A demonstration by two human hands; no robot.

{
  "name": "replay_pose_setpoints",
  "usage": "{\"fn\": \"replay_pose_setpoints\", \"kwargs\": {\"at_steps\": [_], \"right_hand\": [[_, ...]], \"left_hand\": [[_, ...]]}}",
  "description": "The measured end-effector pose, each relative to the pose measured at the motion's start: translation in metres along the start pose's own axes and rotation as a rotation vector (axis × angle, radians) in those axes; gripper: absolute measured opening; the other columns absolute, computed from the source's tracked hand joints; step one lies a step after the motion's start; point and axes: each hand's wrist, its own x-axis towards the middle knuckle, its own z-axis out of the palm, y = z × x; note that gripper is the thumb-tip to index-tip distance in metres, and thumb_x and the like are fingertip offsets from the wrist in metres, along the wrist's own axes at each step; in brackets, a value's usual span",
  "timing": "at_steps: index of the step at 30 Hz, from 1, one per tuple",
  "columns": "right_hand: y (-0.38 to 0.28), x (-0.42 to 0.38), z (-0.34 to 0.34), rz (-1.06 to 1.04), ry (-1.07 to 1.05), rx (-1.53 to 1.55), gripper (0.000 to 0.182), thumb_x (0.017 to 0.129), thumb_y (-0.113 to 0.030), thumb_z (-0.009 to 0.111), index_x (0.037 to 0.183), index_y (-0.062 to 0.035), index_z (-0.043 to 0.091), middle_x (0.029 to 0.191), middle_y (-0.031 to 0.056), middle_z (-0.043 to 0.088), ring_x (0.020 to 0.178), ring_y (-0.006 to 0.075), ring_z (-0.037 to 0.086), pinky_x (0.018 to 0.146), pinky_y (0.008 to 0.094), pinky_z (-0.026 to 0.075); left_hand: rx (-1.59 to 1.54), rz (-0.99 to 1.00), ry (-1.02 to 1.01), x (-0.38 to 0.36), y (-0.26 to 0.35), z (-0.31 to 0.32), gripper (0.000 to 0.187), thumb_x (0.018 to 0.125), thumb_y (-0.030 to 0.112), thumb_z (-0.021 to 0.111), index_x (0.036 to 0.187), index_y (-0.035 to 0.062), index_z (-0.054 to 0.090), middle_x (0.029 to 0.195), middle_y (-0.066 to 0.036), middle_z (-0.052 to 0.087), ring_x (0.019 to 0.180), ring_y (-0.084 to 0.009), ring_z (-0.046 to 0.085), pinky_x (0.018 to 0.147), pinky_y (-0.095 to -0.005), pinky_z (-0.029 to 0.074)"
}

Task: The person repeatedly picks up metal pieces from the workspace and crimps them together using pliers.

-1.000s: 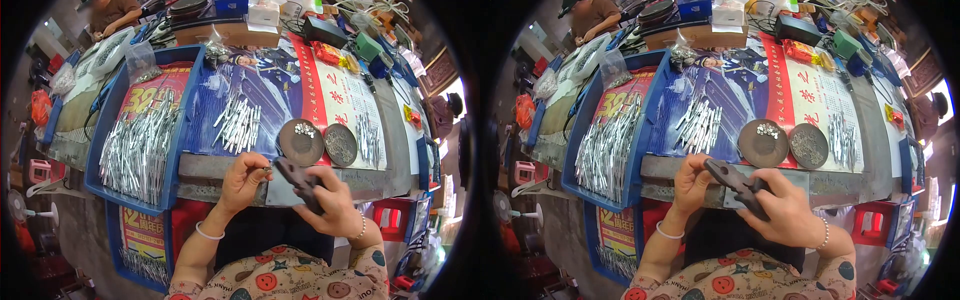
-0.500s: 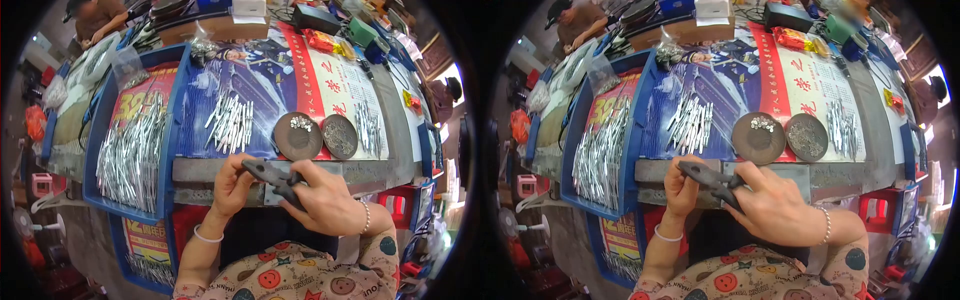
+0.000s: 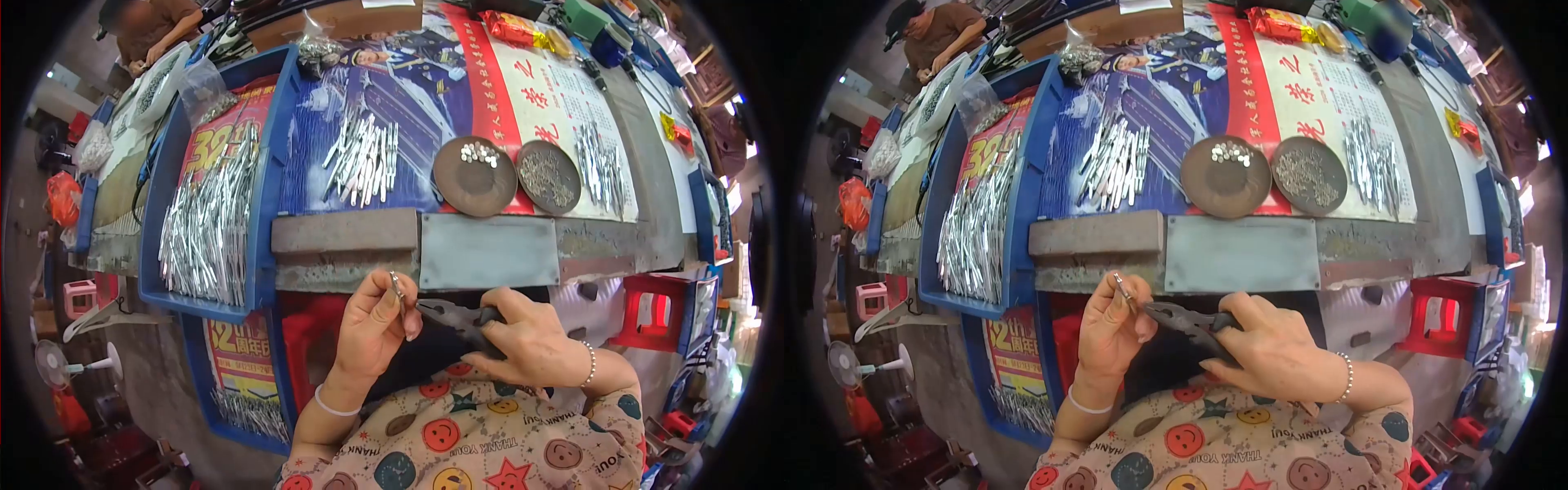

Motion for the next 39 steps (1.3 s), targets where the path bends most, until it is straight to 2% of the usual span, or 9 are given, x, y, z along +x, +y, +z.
{"fn": "replay_pose_setpoints", "kwargs": {"at_steps": [3, 9, 15, 21, 27, 30, 33, 35, 39], "right_hand": [[0.0, -0.006, 0.001, -0.023, 0.005, 0.013, 0.033, 0.074, -0.031, 0.079, 0.087, -0.0022, 0.07, 0.108, 0.0131, 0.054, 0.091, 0.0279, 0.06, 0.065, 0.0371, 0.052], [-0.001, -0.016, 0.002, -0.024, -0.005, 0.041, 0.036, 0.074, -0.034, 0.079, 0.089, -0.002, 0.071, 0.109, 0.0137, 0.053, 0.091, 0.0274, 0.059, 0.066, 0.0372, 0.051], [0.002, -0.022, 0.006, -0.094, 0.029, -0.001, 0.038, 0.073, -0.036, 0.079, 0.092, -0.0042, 0.071, 0.109, 0.0128, 0.052, 0.088, 0.026, 0.055, 0.065, 0.0343, 0.048], [0.006, -0.02, 0.005, -0.12, -0.021, -0.081, 0.038, 0.069, -0.037, 0.08, 0.092, -0.008, 0.07, 0.106, 0.0102, 0.049, 0.086, 0.0237, 0.05, 0.065, 0.0316, 0.046], [0.008, -0.017, 0.001, -0.129, -0.046, -0.114, 0.037, 0.066, -0.034, 0.081, 0.091, -0.0092, 0.07, 0.106, 0.0096, 0.047, 0.086, 0.0235, 0.049, 0.065, 0.0317, 0.047], [0.01, -0.014, -0.002, -0.142, -0.061, -0.132, 0.036, 0.065, -0.033, 0.081, 0.091, -0.0092, 0.07, 0.105, 0.0093, 0.046, 0.086, 0.0234, 0.049, 0.066, 0.0316, 0.047], [0.012, -0.014, -0.002, -0.151, -0.067, -0.159, 0.033, 0.066, -0.031, 0.08, 0.089, -0.0092, 0.07, 0.101, 0.009, 0.046, 0.085, 0.023, 0.05, 0.065, 0.0311, 0.048], [0.013, -0.014, 0.0, -0.161, -0.05, -0.185, 0.03, 0.068, -0.029, 0.079, 0.089, -0.0088, 0.07, 0.098, 0.0092, 0.046, 0.082, 0.0227, 0.05, 0.064, 0.0312, 0.048], [0.009, -0.018, 0.002, -0.121, -0.147, -0.251, 0.024, 0.073, -0.026, 0.075, 0.089, -0.0078, 0.071, 0.09, 0.0101, 0.046, 0.075, 0.0222, 0.051, 0.058, 0.032, 0.048]], "left_hand": [[0.046, -0.001, -0.021, -0.012, -0.001, 0.0, 0.011, 0.101, 0.018, 0.055, 0.101, 0.0076, 0.051, 0.096, -0.007, 0.055, 0.07, -0.0131, 0.056, 0.059, -0.0263, 0.045], [0.013, 0.003, -0.059, -0.018, -0.002, 0.005, 0.013, 0.102, 0.019, 0.055, 0.1, 0.0065, 0.051, 0.096, -0.007, 0.055, 0.068, -0.0129, 0.056, 0.058, -0.0261, 0.045], [-0.019, -0.064, -0.013, -0.025, -0.007, 0.007, 0.015, 0.102, 0.02, 0.054, 0.101, 0.005, 0.052, 0.094, -0.007, 0.056, 0.066, -0.0116, 0.055, 0.053, -0.024, 0.043], [0.127, -0.124, 0.131, -0.03, -0.009, 0.016, 0.014, 0.102, 0.019, 0.054, 0.104, 0.0051, 0.054, 0.091, -0.003, 0.058, 0.059, -0.01, 0.053, 0.05, -0.0233, 0.041], [0.189, -0.124, 0.145, -0.03, -0.008, 0.015, 0.011, 0.102, 0.016, 0.055, 0.103, 0.0051, 0.054, 0.09, -0.002, 0.058, 0.057, -0.0084, 0.05, 0.048, -0.023, 0.039], [0.244, -0.098, 0.158, -0.03, -0.009, 0.016, 0.013, 0.102, 0.016, 0.052, 0.103, 0.0033, 0.052, 0.094, -0.008, 0.059, 0.057, -0.0088, 0.051, 0.045, -0.0208, 0.038], [0.309, -0.137, 0.172, -0.028, -0.006, 0.018, 0.011, 0.102, 0.015, 0.054, 0.102, 0.0038, 0.054, 0.08, -0.002, 0.055, 0.055, -0.0077, 0.048, 0.047, -0.0224, 0.039], [0.336, -0.132, 0.164, -0.029, -0.006, 0.018, 0.011, 0.102, 0.014, 0.055, 0.102, 0.0033, 0.054, 0.078, -0.002, 0.054, 0.054, -0.0078, 0.048, 0.047, -0.0222, 0.038], [0.386, -0.139, 0.173, -0.027, -0.007, 0.02, 0.01, 0.101, 0.013, 0.055, 0.1, 0.0027, 0.054, 0.076, -0.002, 0.053, 0.055, -0.0079, 0.048, 0.048, -0.0225, 0.04]]}}
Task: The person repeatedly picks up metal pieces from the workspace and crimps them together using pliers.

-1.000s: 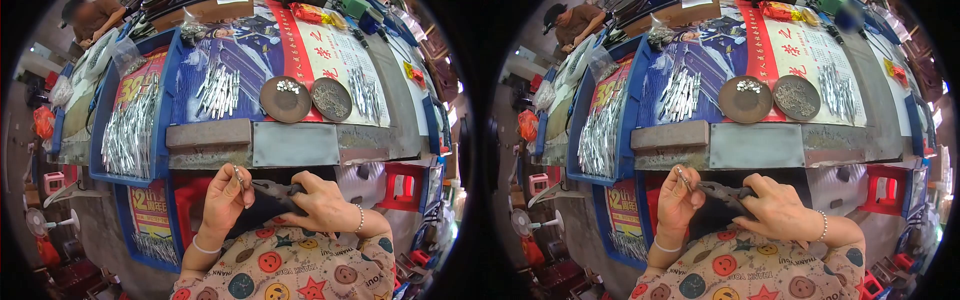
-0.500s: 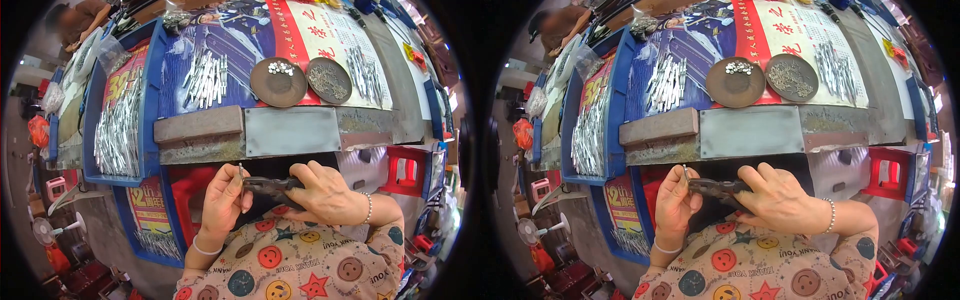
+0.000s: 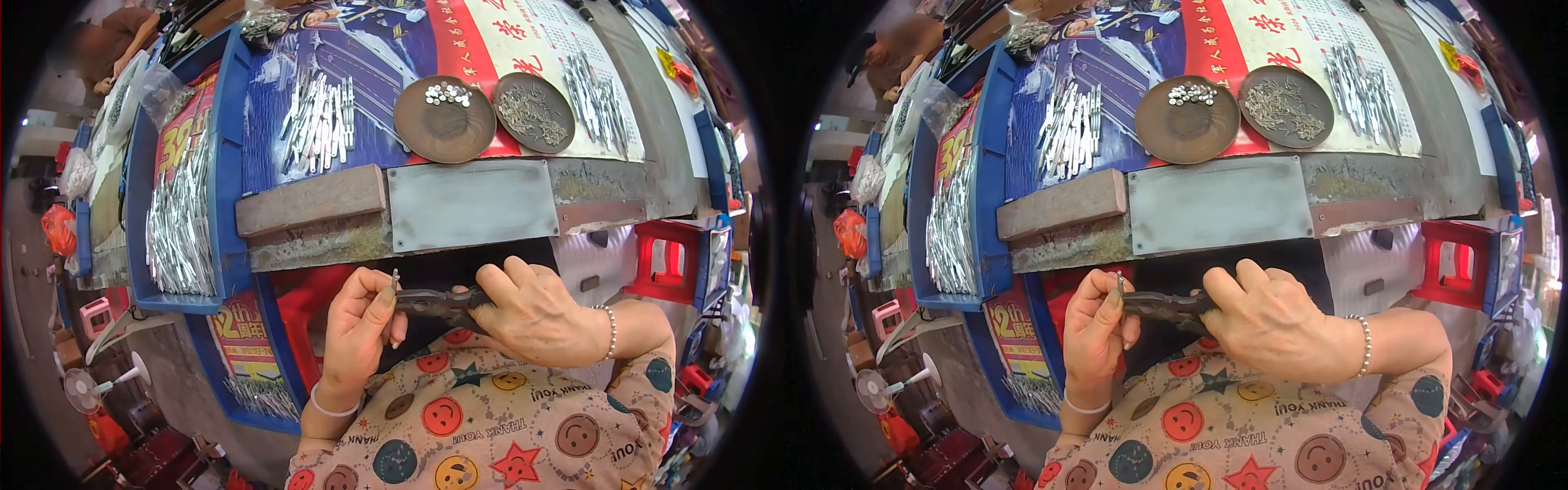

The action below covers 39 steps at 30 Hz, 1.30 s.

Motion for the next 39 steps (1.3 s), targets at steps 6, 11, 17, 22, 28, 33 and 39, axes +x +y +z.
{"fn": "replay_pose_setpoints", "kwargs": {"at_steps": [6, 11, 17, 22, 28, 33, 39], "right_hand": [[0.012, 0.004, 0.004, 0.064, -0.195, 0.761, 0.031, 0.08, -0.031, 0.073, 0.089, -0.0016, 0.068, 0.089, 0.0132, 0.047, 0.077, 0.0279, 0.058, 0.058, 0.0384, 0.048], [0.021, 0.002, -0.006, 0.11, -0.438, 0.965, 0.041, 0.084, -0.038, 0.072, 0.097, 0.0001, 0.067, 0.092, 0.0159, 0.047, 0.079, 0.0326, 0.059, 0.061, 0.0403, 0.048], [0.008, -0.008, 0.016, 0.07, 0.004, 0.307, 0.039, 0.068, -0.03, 0.081, 0.091, -0.0016, 0.069, 0.098, 0.0134, 0.045, 0.085, 0.0263, 0.052, 0.062, 0.0339, 0.048], [0.011, -0.005, 0.017, 0.026, 0.023, 0.233, 0.035, 0.066, -0.03, 0.081, 0.088, -0.0046, 0.069, 0.095, 0.0107, 0.044, 0.083, 0.0236, 0.051, 0.06, 0.0316, 0.046], [0.011, -0.004, 0.019, 0.01, 0.047, 0.171, 0.031, 0.066, -0.029, 0.08, 0.083, -0.007, 0.067, 0.093, 0.0089, 0.043, 0.083, 0.023, 0.051, 0.06, 0.0308, 0.046], [0.011, -0.002, 0.018, 0.018, 0.065, 0.162, 0.03, 0.066, -0.028, 0.08, 0.082, -0.0075, 0.067, 0.093, 0.0088, 0.043, 0.084, 0.0228, 0.05, 0.06, 0.0301, 0.047], [0.013, 0.0, 0.021, -0.007, 0.044, 0.114, 0.024, 0.066, -0.025, 0.079, 0.077, -0.0073, 0.067, 0.089, 0.0089, 0.043, 0.077, 0.0219, 0.051, 0.055, 0.0301, 0.046]], "left_hand": [[0.097, 0.046, 0.047, 0.005, -0.006, -0.003, 0.011, 0.101, 0.012, 0.055, 0.096, 0.0025, 0.054, 0.078, -0.003, 0.055, 0.057, -0.008, 0.053, 0.049, -0.0217, 0.043], [0.076, 0.027, 0.068, 0.009, -0.009, -0.004, 0.012, 0.101, 0.014, 0.055, 0.098, 0.0024, 0.054, 0.079, -0.004, 0.056, 0.059, -0.0079, 0.055, 0.049, -0.0207, 0.042], [0.029, -0.012, 0.053, 0.01, -0.013, -0.006, 0.013, 0.102, 0.016, 0.055, 0.099, 0.0025, 0.054, 0.077, -0.003, 0.055, 0.058, -0.0083, 0.054, 0.048, -0.0206, 0.041], [0.035, -0.047, 0.036, 0.007, -0.014, -0.007, 0.013, 0.102, 0.015, 0.055, 0.1, 0.0026, 0.053, 0.076, -0.002, 0.055, 0.056, -0.0085, 0.053, 0.048, -0.0211, 0.041], [0.036, -0.071, 0.033, 0.007, -0.012, -0.008, 0.012, 0.101, 0.014, 0.055, 0.1, 0.0027, 0.053, 0.076, -0.001, 0.055, 0.056, -0.0085, 0.053, 0.048, -0.0217, 0.041], [0.022, -0.078, 0.041, 0.008, -0.011, -0.008, 0.011, 0.101, 0.013, 0.055, 0.099, 0.0026, 0.054, 0.076, -0.001, 0.055, 0.056, -0.0086, 0.052, 0.049, -0.0219, 0.041], [0.066, -0.03, 0.055, 0.007, -0.011, -0.006, 0.014, 0.1, 0.016, 0.056, 0.099, 0.0018, 0.055, 0.076, -0.004, 0.058, 0.053, -0.008, 0.051, 0.045, -0.0196, 0.038]]}}
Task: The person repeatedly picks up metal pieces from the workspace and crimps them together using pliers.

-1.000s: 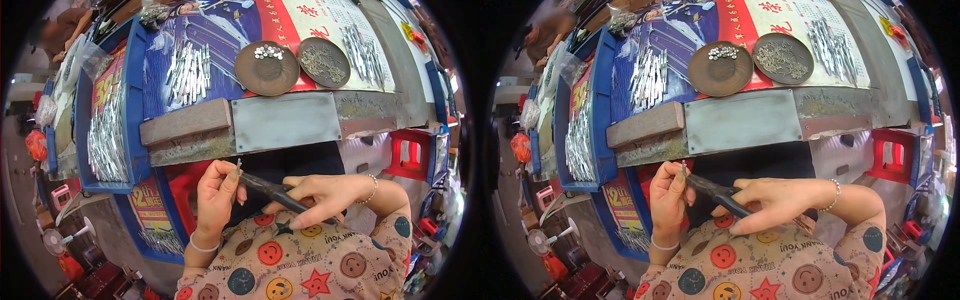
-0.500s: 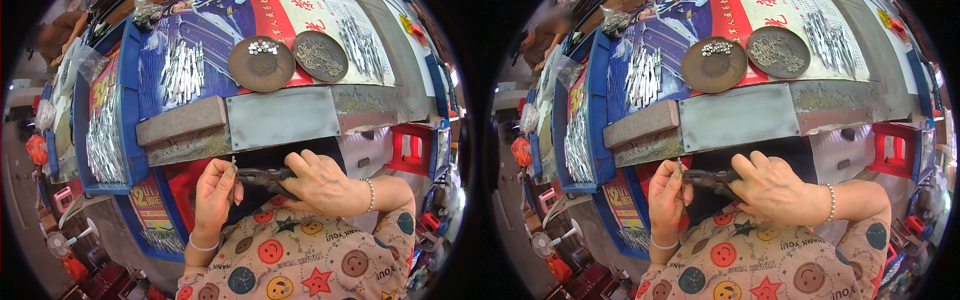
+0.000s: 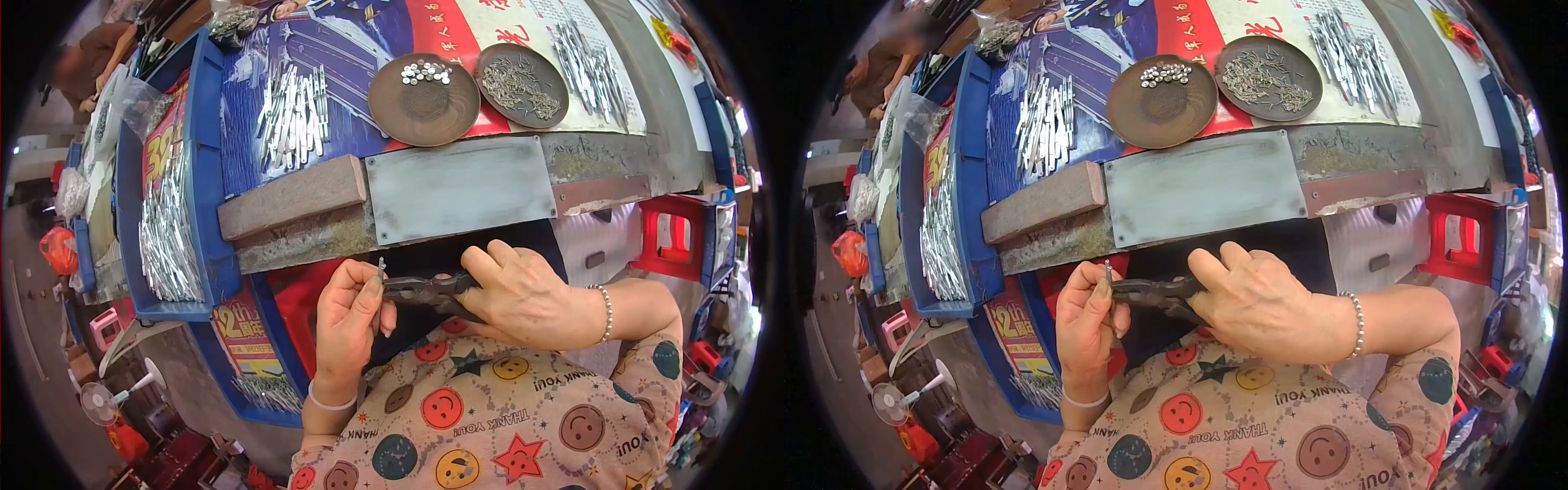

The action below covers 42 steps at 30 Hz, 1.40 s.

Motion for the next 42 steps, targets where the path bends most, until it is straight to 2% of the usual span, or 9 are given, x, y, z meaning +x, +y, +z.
{"fn": "replay_pose_setpoints", "kwargs": {"at_steps": [4, 7, 9, 12, 15, 18, 30, 39, 42], "right_hand": [[-0.004, 0.002, -0.002, 0.053, -0.056, 0.139, 0.023, 0.07, -0.025, 0.076, 0.077, -0.0043, 0.068, 0.085, 0.0091, 0.044, 0.075, 0.0218, 0.053, 0.052, 0.0339, 0.045], [0.001, 0.009, -0.013, 0.156, -0.364, 0.472, 0.03, 0.076, -0.027, 0.074, 0.093, -0.0028, 0.071, 0.083, 0.0115, 0.043, 0.08, 0.0237, 0.053, 0.062, 0.0335, 0.045], [0.016, 0.009, -0.001, 0.122, -0.367, 0.908, 0.03, 0.077, -0.029, 0.074, 0.09, -0.0018, 0.07, 0.082, 0.0127, 0.044, 0.075, 0.0259, 0.054, 0.056, 0.0349, 0.044], [0.017, 0.007, 0.006, 0.097, -0.329, 0.898, 0.035, 0.078, -0.034, 0.075, 0.086, -0.0002, 0.069, 0.084, 0.0153, 0.046, 0.074, 0.0288, 0.056, 0.055, 0.0371, 0.044], [0.0, 0.001, -0.005, 0.158, -0.215, 0.431, 0.036, 0.077, -0.034, 0.077, 0.087, -0.0009, 0.069, 0.09, 0.015, 0.047, 0.084, 0.0268, 0.054, 0.064, 0.0351, 0.047], [0.001, -0.004, 0.009, 0.08, -0.005, 0.197, 0.03, 0.071, -0.027, 0.078, 0.082, -0.0014, 0.068, 0.092, 0.0127, 0.045, 0.081, 0.0258, 0.054, 0.055, 0.0341, 0.047], [-0.002, 0.001, 0.019, 0.006, 0.088, 0.002, 0.016, 0.073, -0.02, 0.072, 0.071, -0.005, 0.067, 0.087, 0.0107, 0.044, 0.072, 0.0223, 0.052, 0.051, 0.0294, 0.044], [-0.003, 0.005, 0.011, 0.094, -0.132, 0.378, 0.027, 0.072, -0.025, 0.074, 0.078, 0.0015, 0.068, 0.085, 0.0142, 0.046, 0.071, 0.0267, 0.058, 0.054, 0.0368, 0.047], [0.002, 0.011, -0.002, 0.181, -0.418, 0.743, 0.03, 0.077, -0.026, 0.072, 0.082, 0.0035, 0.067, 0.089, 0.0174, 0.049, 0.075, 0.0297, 0.06, 0.06, 0.0399, 0.048]], "left_hand": [[0.022, 0.032, 0.016, 0.0, -0.004, 0.0, 0.012, 0.101, 0.014, 0.056, 0.099, 0.0021, 0.054, 0.076, -0.003, 0.057, 0.055, -0.0082, 0.052, 0.047, -0.0203, 0.04], [0.064, 0.059, 0.029, 0.001, -0.004, 0.002, 0.01, 0.101, 0.012, 0.054, 0.098, 0.0019, 0.053, 0.077, -0.002, 0.055, 0.058, -0.0088, 0.054, 0.051, -0.0217, 0.043], [0.098, 0.091, 0.026, 0.003, -0.006, 0.0, 0.011, 0.101, 0.012, 0.054, 0.098, 0.0018, 0.054, 0.077, -0.002, 0.055, 0.06, -0.0087, 0.054, 0.052, -0.0217, 0.043], [0.121, 0.083, 0.019, 0.005, -0.011, -0.005, 0.012, 0.101, 0.013, 0.054, 0.098, 0.002, 0.054, 0.078, -0.002, 0.056, 0.06, -0.0086, 0.054, 0.053, -0.0217, 0.043], [0.047, 0.055, 0.06, 0.006, -0.01, -0.007, 0.012, 0.101, 0.014, 0.055, 0.097, 0.0022, 0.054, 0.078, -0.003, 0.056, 0.06, -0.0086, 0.054, 0.053, -0.0214, 0.043], [0.046, 0.043, 0.067, 0.005, -0.01, -0.007, 0.012, 0.101, 0.014, 0.055, 0.098, 0.0033, 0.054, 0.077, -0.002, 0.057, 0.057, -0.008, 0.053, 0.049, -0.0202, 0.042], [0.064, -0.009, 0.021, 0.001, -0.01, -0.008, 0.015, 0.101, 0.018, 0.056, 0.098, 0.0031, 0.054, 0.073, -0.003, 0.059, 0.054, -0.0075, 0.051, 0.047, -0.0196, 0.039], [0.061, 0.029, 0.055, -0.002, -0.013, -0.007, 0.011, 0.101, 0.013, 0.055, 0.098, 0.0025, 0.053, 0.075, -0.002, 0.056, 0.058, -0.0081, 0.054, 0.051, -0.0205, 0.042], [0.094, 0.077, 0.039, 0.0, -0.018, -0.01, 0.012, 0.101, 0.013, 0.055, 0.098, 0.002, 0.054, 0.077, -0.003, 0.057, 0.059, -0.0081, 0.054, 0.051, -0.0208, 0.042]]}}
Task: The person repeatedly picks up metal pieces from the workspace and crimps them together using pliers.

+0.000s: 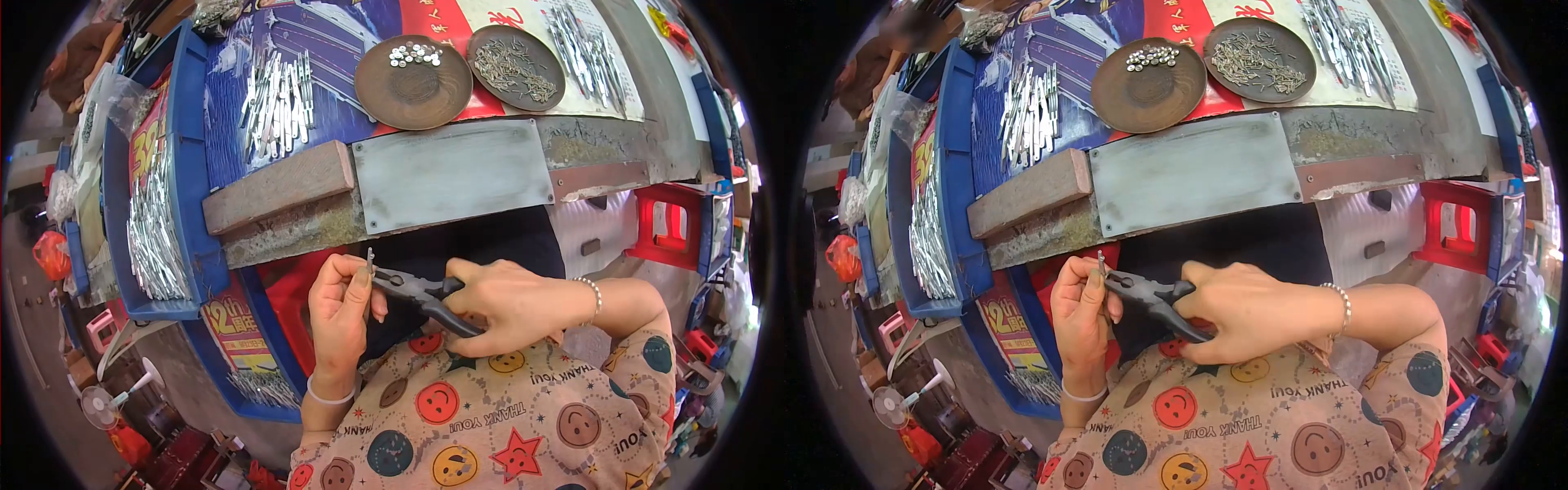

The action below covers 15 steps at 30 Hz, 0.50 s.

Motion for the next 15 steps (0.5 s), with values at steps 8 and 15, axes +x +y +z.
{"fn": "replay_pose_setpoints", "kwargs": {"at_steps": [8, 15], "right_hand": [[0.052, 0.0, 0.05, -0.08, 0.349, -0.445, 0.033, 0.077, -0.028, 0.074, 0.086, 0.0025, 0.067, 0.102, 0.0168, 0.054, 0.092, 0.0324, 0.057, 0.077, 0.0366, 0.047], [0.022, 0.009, 0.049, -0.226, 0.7, -0.299, 0.028, 0.082, -0.019, 0.071, 0.104, -0.0033, 0.066, 0.102, 0.0102, 0.06, 0.088, 0.027, 0.061, 0.076, 0.0382, 0.049]], "left_hand": [[0.012, 0.018, 0.031, -0.003, -0.007, -0.004, 0.013, 0.097, 0.006, 0.058, 0.109, -0.0007, 0.058, 0.088, -0.005, 0.06, 0.066, -0.0098, 0.057, 0.058, -0.0225, 0.046], [0.049, -0.007, -0.038, -0.03, -0.002, 0.02, 0.027, 0.097, 0.003, 0.056, 0.124, -0.0027, 0.054, 0.101, -0.004, 0.06, 0.08, -0.009, 0.06, 0.072, -0.0241, 0.051]]}}
